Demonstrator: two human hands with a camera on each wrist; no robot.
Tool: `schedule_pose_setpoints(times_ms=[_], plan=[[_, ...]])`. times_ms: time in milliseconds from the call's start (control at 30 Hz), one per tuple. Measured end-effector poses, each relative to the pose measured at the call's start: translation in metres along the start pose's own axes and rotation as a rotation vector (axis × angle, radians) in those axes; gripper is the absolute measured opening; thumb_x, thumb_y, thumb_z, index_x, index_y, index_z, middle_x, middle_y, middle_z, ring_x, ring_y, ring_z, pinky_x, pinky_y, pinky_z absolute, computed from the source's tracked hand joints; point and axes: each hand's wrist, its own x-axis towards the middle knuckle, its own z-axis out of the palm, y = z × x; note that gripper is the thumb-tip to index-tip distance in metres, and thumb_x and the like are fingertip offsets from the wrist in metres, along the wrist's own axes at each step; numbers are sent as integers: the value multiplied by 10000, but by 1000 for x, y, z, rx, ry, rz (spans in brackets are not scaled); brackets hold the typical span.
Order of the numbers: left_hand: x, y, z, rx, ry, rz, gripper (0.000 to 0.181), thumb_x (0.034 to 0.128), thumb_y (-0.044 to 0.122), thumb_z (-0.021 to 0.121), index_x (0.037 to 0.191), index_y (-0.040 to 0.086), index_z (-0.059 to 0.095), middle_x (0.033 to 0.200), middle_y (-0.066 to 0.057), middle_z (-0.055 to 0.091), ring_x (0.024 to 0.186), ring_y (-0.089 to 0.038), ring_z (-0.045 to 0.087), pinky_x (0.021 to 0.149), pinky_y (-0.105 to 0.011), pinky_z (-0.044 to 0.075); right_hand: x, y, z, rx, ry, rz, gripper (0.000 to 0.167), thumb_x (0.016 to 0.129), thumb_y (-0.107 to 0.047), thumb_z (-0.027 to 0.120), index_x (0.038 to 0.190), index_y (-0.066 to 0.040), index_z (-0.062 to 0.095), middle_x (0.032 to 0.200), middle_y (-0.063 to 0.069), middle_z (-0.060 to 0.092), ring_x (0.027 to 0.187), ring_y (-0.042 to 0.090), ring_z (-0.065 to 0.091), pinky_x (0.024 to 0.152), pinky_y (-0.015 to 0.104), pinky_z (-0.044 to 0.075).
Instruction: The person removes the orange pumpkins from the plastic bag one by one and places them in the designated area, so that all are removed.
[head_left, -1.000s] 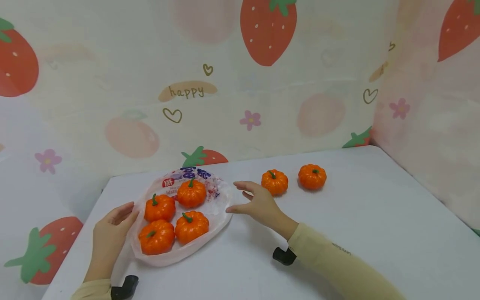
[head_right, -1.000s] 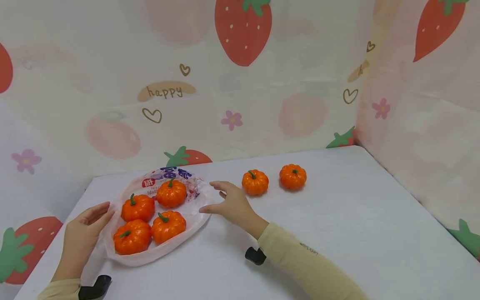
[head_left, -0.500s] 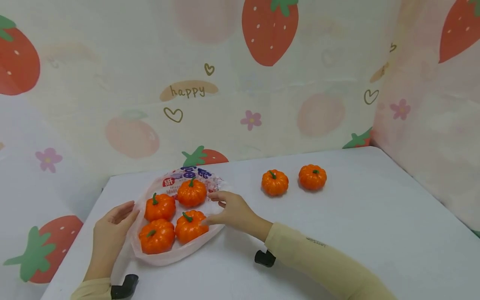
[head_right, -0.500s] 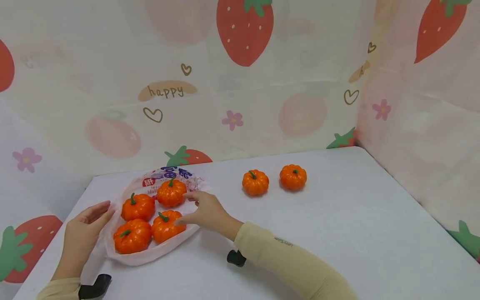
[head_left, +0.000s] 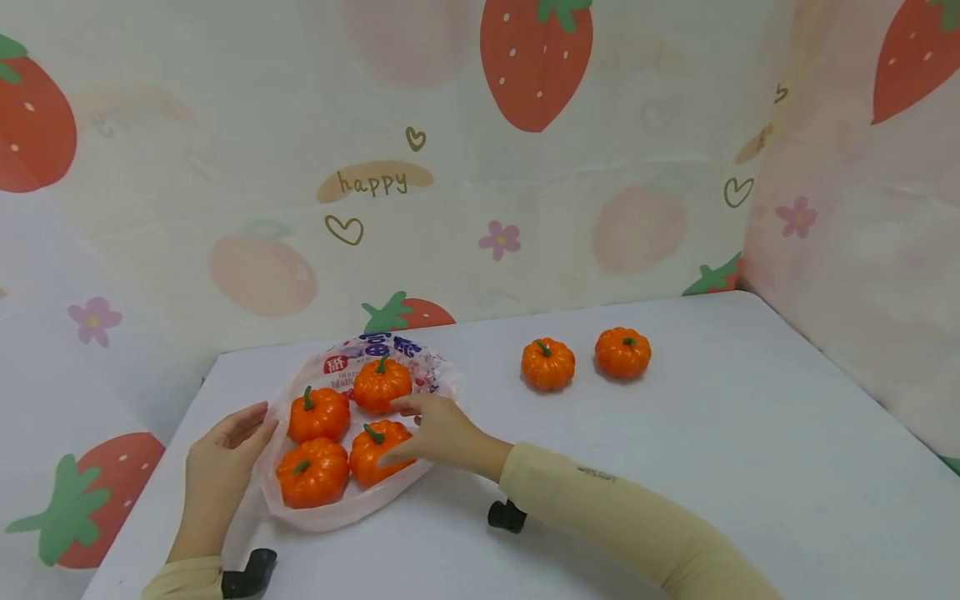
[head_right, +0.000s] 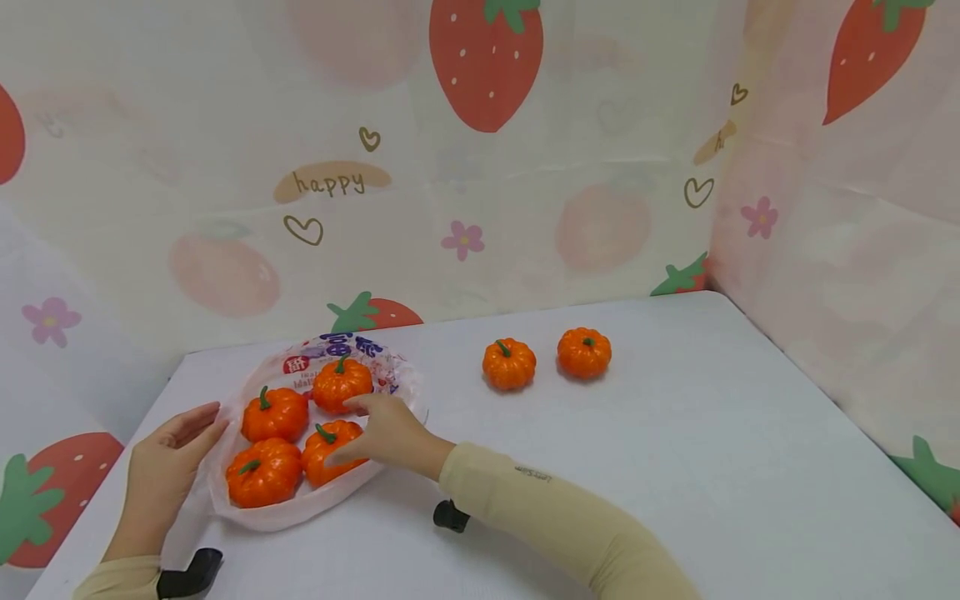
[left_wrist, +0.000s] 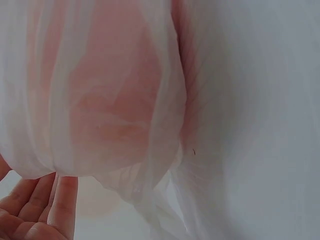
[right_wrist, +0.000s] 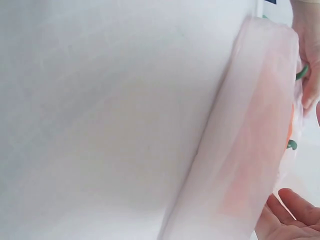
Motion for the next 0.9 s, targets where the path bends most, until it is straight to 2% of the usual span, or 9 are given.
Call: schedule_pose_setpoints(times_ms=[133,500,900], plan=[[0,-1,-1,4,-3,6,637,968,526,553,1482,156,477,1480,-108,538,1376,-271,500,1031,-347,429,2,1,4,-21,-8,-1,705,772,-348,858,1374,-102,586,1362,70,624,1207,246,589,960,302,571],[-1,1,0,20,-15,16,653,971,539,538,1488,148,465,1488,-118,528,1373,-272,500,1039,-349,425,8,1,11,-60,-26,56,733,757,-312,874,1392,-104,573,1353,34,628,1217,199,594,1014,301,547],[-1,0,1,25,-25,7,679,967,562,524,1496,142,452,1499,-122,514,1375,-280,498,1054,-384,417,10,0,14,-93,-9,59,669,751,-273,881,1341,-97,619,1292,28,656,1151,180,600,995,287,554]])
